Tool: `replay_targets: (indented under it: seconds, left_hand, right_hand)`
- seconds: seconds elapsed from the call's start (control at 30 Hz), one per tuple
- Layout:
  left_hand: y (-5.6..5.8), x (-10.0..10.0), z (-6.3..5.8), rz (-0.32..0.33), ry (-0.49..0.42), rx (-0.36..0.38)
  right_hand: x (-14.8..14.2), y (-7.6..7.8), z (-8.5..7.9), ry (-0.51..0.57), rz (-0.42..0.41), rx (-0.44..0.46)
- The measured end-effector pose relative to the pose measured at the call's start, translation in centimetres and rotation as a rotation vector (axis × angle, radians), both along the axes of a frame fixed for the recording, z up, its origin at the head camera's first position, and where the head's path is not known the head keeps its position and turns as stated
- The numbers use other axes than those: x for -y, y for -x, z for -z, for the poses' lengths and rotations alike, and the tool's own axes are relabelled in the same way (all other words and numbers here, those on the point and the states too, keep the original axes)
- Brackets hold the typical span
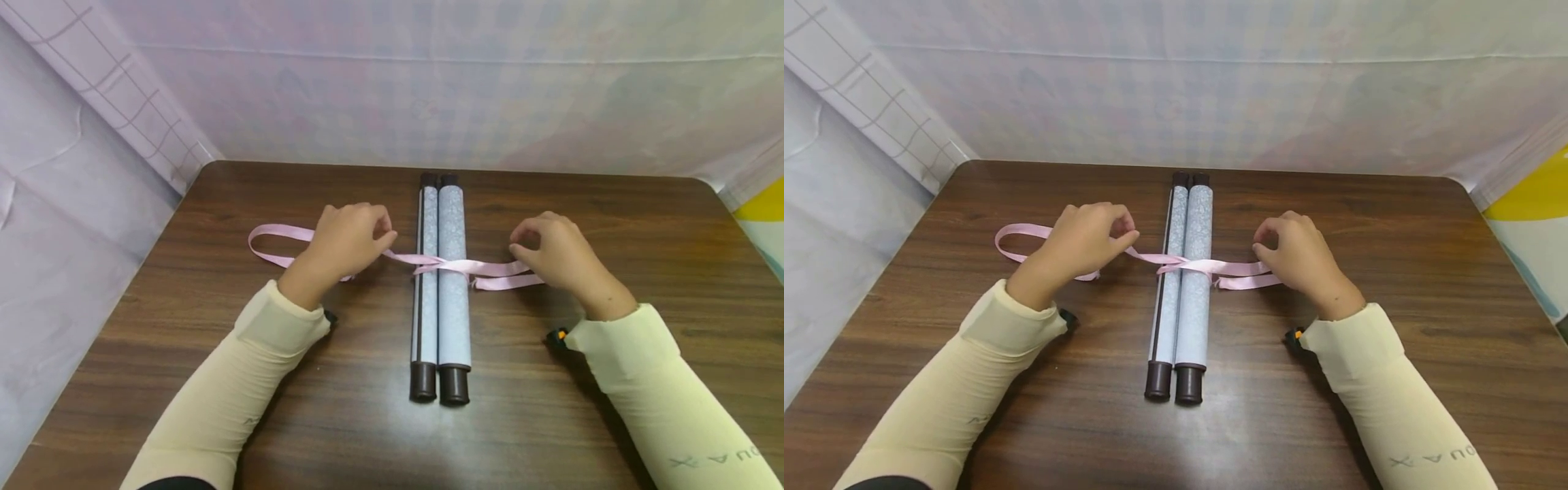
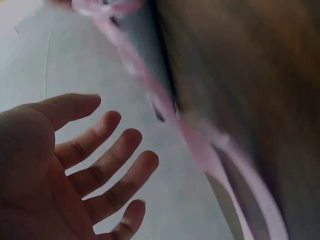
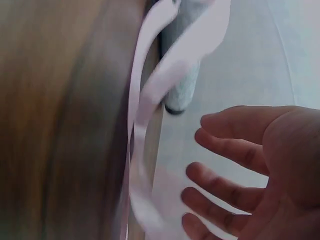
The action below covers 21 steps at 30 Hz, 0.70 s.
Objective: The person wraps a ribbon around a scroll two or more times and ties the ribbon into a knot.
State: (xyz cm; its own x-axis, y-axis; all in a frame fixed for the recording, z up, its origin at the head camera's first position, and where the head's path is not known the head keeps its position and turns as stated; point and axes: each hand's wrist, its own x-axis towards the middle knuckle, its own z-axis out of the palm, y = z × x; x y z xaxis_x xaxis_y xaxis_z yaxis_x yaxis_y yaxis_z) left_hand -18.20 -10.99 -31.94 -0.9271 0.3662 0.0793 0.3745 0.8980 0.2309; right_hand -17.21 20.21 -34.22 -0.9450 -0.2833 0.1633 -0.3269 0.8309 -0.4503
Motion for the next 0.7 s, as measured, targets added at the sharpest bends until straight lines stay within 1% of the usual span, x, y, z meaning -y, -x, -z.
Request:
replay_targets:
  seconds: [0.13, 0.27, 0.37, 0.47, 0.6, 0.7]
  left_hand:
    - [-0.3, -1.0, 0.7, 0.062, -0.012, 0.017]
    - [-0.7, -1.8, 1.4, 0.157, -0.053, 0.032]
    - [-1.0, -2.2, 1.8, 0.227, -0.072, 0.04]
    - [-1.3, -2.5, 1.9, 0.261, -0.07, 0.051]
    - [-1.5, -2.7, 1.9, 0.284, -0.053, 0.058]
    - [-1.6, -2.8, 1.9, 0.313, -0.051, 0.058]
  right_hand:
    - [1.6, -0.6, 0.1, 0.027, -0.073, -0.052]
    - [3.2, -1.5, 0.1, 0.068, -0.163, -0.075]
    - [4.1, -2.1, 0.0, 0.088, -0.243, -0.061]
    - [4.7, -2.5, 0.1, 0.077, -0.302, -0.02]
    - [5.0, -2.7, 0.5, 0.054, -0.322, 0.021]
    - [5.1, -2.7, 0.9, 0.048, -0.307, 0.016]
